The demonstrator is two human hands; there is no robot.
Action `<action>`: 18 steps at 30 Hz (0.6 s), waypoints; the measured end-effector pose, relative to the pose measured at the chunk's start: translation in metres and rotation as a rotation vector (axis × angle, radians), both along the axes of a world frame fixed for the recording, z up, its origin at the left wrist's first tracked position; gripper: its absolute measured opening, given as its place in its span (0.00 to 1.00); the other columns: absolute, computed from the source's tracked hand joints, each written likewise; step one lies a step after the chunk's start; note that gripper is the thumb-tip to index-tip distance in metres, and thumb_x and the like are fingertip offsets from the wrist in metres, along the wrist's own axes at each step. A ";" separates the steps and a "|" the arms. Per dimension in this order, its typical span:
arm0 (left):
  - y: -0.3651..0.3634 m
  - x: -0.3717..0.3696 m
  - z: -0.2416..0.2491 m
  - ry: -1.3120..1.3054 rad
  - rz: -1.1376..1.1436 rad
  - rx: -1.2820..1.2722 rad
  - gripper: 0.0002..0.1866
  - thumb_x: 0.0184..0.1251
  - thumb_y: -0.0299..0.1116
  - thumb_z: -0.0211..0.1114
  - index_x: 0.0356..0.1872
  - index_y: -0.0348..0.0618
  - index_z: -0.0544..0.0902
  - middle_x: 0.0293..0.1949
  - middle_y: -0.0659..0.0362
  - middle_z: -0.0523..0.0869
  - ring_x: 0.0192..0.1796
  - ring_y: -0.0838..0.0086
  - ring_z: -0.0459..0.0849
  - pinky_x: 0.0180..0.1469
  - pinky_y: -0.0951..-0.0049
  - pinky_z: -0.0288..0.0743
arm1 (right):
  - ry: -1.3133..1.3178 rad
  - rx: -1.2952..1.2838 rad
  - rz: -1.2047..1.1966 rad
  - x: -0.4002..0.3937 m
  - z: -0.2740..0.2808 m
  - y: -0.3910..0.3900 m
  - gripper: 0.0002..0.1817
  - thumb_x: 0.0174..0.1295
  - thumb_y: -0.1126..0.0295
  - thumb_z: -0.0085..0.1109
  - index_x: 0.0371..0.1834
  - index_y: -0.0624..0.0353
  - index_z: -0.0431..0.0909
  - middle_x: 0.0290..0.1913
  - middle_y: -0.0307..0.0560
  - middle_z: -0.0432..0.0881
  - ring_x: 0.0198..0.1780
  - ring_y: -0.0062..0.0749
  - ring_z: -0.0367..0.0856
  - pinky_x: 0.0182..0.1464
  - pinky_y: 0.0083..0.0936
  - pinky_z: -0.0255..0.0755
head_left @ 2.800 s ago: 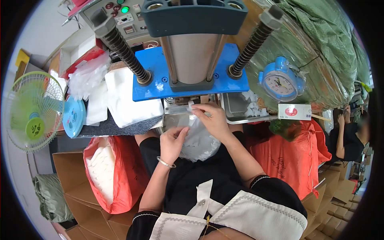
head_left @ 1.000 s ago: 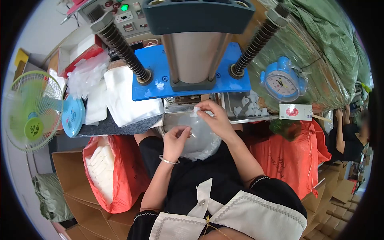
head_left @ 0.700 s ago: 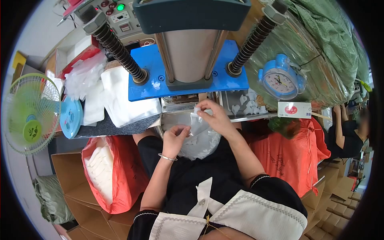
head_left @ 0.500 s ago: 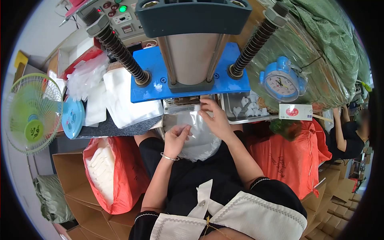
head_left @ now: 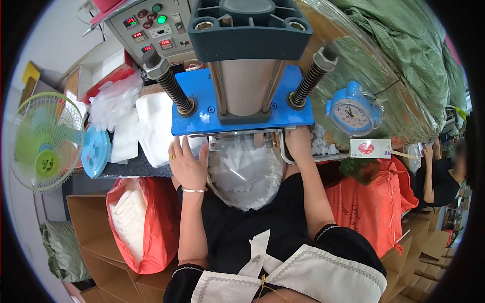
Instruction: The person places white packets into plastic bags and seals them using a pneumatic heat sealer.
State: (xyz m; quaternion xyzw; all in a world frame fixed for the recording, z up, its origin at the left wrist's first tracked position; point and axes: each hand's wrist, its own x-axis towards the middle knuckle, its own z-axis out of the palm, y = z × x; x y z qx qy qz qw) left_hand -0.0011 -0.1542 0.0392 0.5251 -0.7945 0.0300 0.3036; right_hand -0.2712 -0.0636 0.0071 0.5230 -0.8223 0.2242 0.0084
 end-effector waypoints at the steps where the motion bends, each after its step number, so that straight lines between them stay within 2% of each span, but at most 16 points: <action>1: -0.002 0.010 -0.018 -0.042 -0.058 0.022 0.35 0.53 0.43 0.71 0.57 0.28 0.71 0.65 0.40 0.67 0.65 0.47 0.66 0.63 0.54 0.63 | -0.077 -0.125 -0.034 -0.003 -0.001 0.001 0.13 0.52 0.79 0.56 0.42 0.68 0.76 0.40 0.61 0.79 0.45 0.60 0.75 0.48 0.46 0.70; 2: 0.005 0.015 -0.036 -0.123 -0.068 0.064 0.34 0.54 0.42 0.70 0.59 0.32 0.71 0.65 0.43 0.67 0.65 0.49 0.67 0.64 0.54 0.61 | -0.151 -0.255 -0.069 -0.007 -0.001 0.000 0.13 0.51 0.80 0.57 0.42 0.68 0.76 0.41 0.62 0.78 0.43 0.61 0.75 0.46 0.46 0.71; 3: 0.018 0.020 -0.047 -0.150 -0.100 0.102 0.32 0.54 0.42 0.70 0.58 0.36 0.73 0.64 0.46 0.69 0.65 0.51 0.67 0.64 0.55 0.61 | -0.238 -0.197 -0.160 -0.011 -0.004 0.001 0.10 0.54 0.80 0.59 0.40 0.67 0.76 0.39 0.58 0.79 0.40 0.52 0.80 0.43 0.39 0.74; 4: 0.029 0.025 -0.054 -0.176 -0.135 0.141 0.30 0.54 0.41 0.70 0.57 0.39 0.74 0.63 0.49 0.71 0.65 0.53 0.68 0.65 0.56 0.61 | -0.237 -0.206 -0.165 -0.010 -0.002 0.002 0.10 0.54 0.80 0.59 0.40 0.67 0.76 0.39 0.58 0.79 0.40 0.52 0.80 0.43 0.39 0.74; 5: 0.037 0.032 -0.055 -0.154 -0.137 0.106 0.21 0.55 0.37 0.68 0.51 0.46 0.78 0.56 0.56 0.78 0.60 0.56 0.73 0.62 0.57 0.63 | -0.434 -0.339 -0.161 -0.006 0.000 0.008 0.09 0.56 0.79 0.59 0.41 0.67 0.76 0.39 0.55 0.80 0.40 0.44 0.81 0.42 0.34 0.74; 6: 0.037 0.036 -0.050 -0.038 -0.145 0.067 0.11 0.58 0.32 0.65 0.42 0.45 0.81 0.45 0.58 0.82 0.49 0.58 0.79 0.54 0.60 0.69 | -0.632 -0.463 -0.158 0.001 0.002 0.018 0.08 0.59 0.78 0.58 0.41 0.67 0.76 0.39 0.52 0.81 0.39 0.36 0.82 0.41 0.29 0.75; 7: 0.039 0.041 -0.036 -0.008 -0.104 0.204 0.08 0.60 0.31 0.64 0.39 0.43 0.81 0.40 0.58 0.83 0.44 0.58 0.79 0.49 0.61 0.71 | -0.737 -0.421 -0.195 0.009 0.004 0.026 0.07 0.63 0.77 0.56 0.43 0.66 0.75 0.41 0.48 0.81 0.41 0.26 0.81 0.42 0.23 0.74; 8: 0.040 0.044 -0.019 0.024 -0.056 0.337 0.05 0.62 0.30 0.63 0.36 0.41 0.81 0.35 0.57 0.83 0.38 0.57 0.80 0.44 0.63 0.73 | -0.737 -0.408 -0.191 0.022 0.008 0.032 0.07 0.63 0.77 0.56 0.43 0.66 0.75 0.41 0.48 0.81 0.41 0.26 0.81 0.42 0.23 0.74; 9: 0.040 0.043 0.000 0.130 -0.086 0.311 0.07 0.61 0.32 0.66 0.32 0.38 0.82 0.29 0.55 0.82 0.31 0.60 0.80 0.36 0.67 0.73 | -0.942 -0.478 -0.111 0.038 0.012 0.035 0.08 0.64 0.78 0.53 0.45 0.65 0.76 0.41 0.46 0.81 0.42 0.24 0.80 0.44 0.22 0.74; 10: 0.044 0.040 0.015 0.127 -0.076 0.315 0.07 0.61 0.32 0.66 0.32 0.38 0.82 0.29 0.55 0.82 0.31 0.60 0.80 0.36 0.67 0.73 | -1.150 -0.547 -0.033 0.053 0.017 0.036 0.10 0.65 0.79 0.51 0.47 0.63 0.77 0.41 0.44 0.82 0.43 0.23 0.79 0.45 0.21 0.73; 11: 0.050 0.034 0.027 0.254 -0.145 0.443 0.08 0.59 0.33 0.68 0.31 0.38 0.82 0.28 0.54 0.82 0.30 0.62 0.79 0.35 0.67 0.73 | -1.154 -0.541 -0.032 0.065 0.026 0.033 0.10 0.65 0.79 0.51 0.47 0.63 0.77 0.41 0.44 0.82 0.43 0.23 0.79 0.45 0.21 0.73; 12: 0.055 0.026 0.035 0.384 -0.219 0.568 0.10 0.57 0.33 0.70 0.30 0.37 0.82 0.27 0.53 0.82 0.28 0.63 0.79 0.35 0.67 0.72 | -1.186 -0.503 0.075 0.077 0.038 0.031 0.11 0.65 0.79 0.50 0.49 0.64 0.77 0.42 0.44 0.82 0.45 0.23 0.79 0.47 0.21 0.73; 13: 0.060 0.018 0.038 0.381 -0.241 0.645 0.11 0.55 0.34 0.72 0.30 0.36 0.82 0.26 0.52 0.83 0.28 0.67 0.79 0.33 0.70 0.72 | -1.213 -0.464 0.179 0.084 0.047 0.030 0.11 0.66 0.78 0.50 0.50 0.64 0.77 0.44 0.45 0.82 0.46 0.24 0.79 0.49 0.21 0.73; 14: 0.061 0.013 0.037 0.326 -0.335 0.578 0.11 0.56 0.33 0.72 0.31 0.35 0.82 0.25 0.54 0.83 0.28 0.69 0.79 0.33 0.72 0.72 | -1.214 -0.463 0.170 0.085 0.053 0.029 0.11 0.66 0.78 0.50 0.50 0.64 0.77 0.44 0.45 0.82 0.46 0.24 0.79 0.49 0.21 0.73; 16: 0.062 0.006 0.016 0.418 -0.350 0.702 0.13 0.55 0.35 0.72 0.31 0.35 0.82 0.24 0.53 0.82 0.26 0.65 0.82 0.31 0.70 0.73 | -0.900 -0.333 0.374 0.079 0.062 0.019 0.12 0.67 0.77 0.51 0.51 0.65 0.78 0.46 0.46 0.82 0.48 0.25 0.79 0.52 0.22 0.72; 18: 0.063 0.000 0.006 0.451 -0.341 0.818 0.12 0.57 0.35 0.71 0.32 0.35 0.82 0.24 0.54 0.83 0.25 0.69 0.81 0.30 0.72 0.73 | -0.842 -0.237 0.440 0.075 0.049 0.012 0.12 0.67 0.76 0.51 0.51 0.66 0.79 0.47 0.46 0.83 0.49 0.25 0.79 0.53 0.22 0.71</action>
